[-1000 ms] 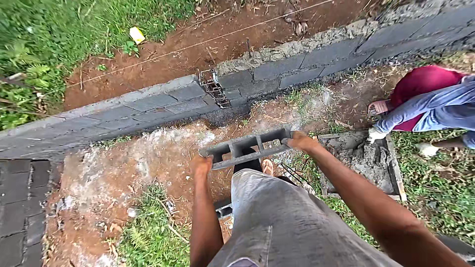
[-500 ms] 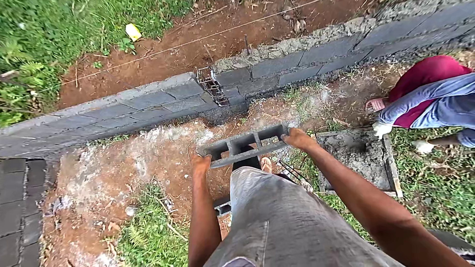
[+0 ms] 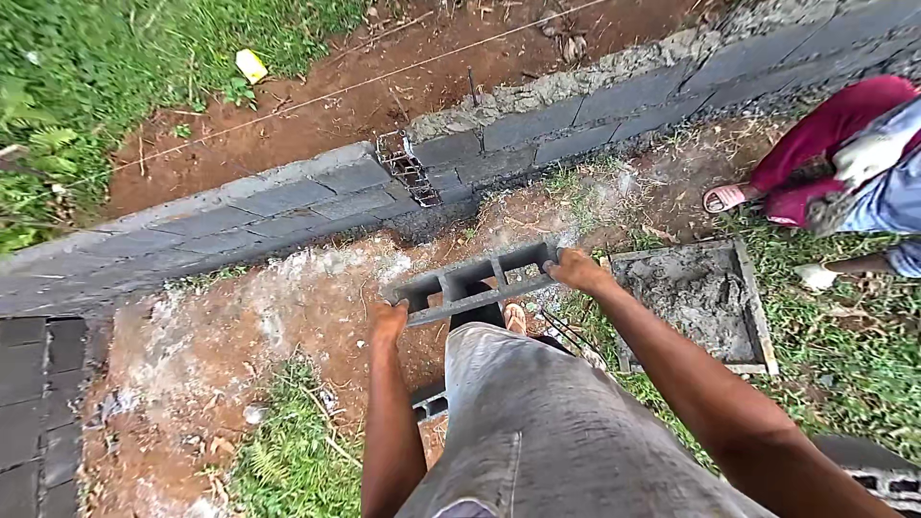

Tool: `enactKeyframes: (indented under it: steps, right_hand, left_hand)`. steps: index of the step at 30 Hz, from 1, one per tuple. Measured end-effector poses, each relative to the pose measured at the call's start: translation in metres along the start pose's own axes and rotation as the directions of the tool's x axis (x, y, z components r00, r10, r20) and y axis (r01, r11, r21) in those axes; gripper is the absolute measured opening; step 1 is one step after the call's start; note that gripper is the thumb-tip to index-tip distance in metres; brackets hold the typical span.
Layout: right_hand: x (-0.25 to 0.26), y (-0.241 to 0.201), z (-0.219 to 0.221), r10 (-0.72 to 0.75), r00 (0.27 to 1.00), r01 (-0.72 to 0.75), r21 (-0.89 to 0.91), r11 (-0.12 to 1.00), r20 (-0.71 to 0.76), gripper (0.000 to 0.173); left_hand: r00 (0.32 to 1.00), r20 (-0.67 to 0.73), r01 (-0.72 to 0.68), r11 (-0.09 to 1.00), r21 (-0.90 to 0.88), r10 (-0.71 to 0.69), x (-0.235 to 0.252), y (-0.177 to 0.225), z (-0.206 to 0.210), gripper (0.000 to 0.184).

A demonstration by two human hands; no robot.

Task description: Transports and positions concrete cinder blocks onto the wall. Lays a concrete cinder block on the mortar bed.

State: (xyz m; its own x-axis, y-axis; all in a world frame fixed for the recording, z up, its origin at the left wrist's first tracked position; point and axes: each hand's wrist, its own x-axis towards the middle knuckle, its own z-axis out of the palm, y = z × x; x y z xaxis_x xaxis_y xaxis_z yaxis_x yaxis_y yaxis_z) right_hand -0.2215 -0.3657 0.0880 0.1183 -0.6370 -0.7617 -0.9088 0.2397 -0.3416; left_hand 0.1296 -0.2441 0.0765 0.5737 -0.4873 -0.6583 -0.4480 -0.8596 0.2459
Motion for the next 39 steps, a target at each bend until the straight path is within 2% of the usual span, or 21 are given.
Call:
enactKeyframes:
  steps: [12, 23, 36, 39]
  right_hand:
    - [0.004, 0.005, 0.009, 0.011, 1.000, -0.011, -0.014, 1.000, -0.012, 0.046]
    - [0.005, -0.010, 0.012, -0.006, 0.999, 0.008, -0.072, 0.997, 0.031, 0.044]
    - [0.011, -0.017, 0.037, 0.025, 0.991, -0.008, -0.121, 0.993, 0.135, 0.047]
    - [0.011, -0.012, 0.042, 0.023, 0.988, -0.008, -0.102, 0.995, 0.152, 0.046]
  left_hand:
    - [1.000, -0.008, -0.019, 1.000, 0.013, 0.019, 0.006, -0.004, 0.003, 0.049]
    - [0.999, 0.029, 0.031, 1.000, 0.001, -0.031, 0.002, -0.016, 0.002, 0.049]
    - [0.997, 0.046, 0.062, 0.997, -0.036, -0.061, 0.012, -0.063, 0.027, 0.052]
    - [0.996, 0.054, 0.069, 0.997, 0.043, -0.072, 0.006, -0.064, 0.026, 0.049]
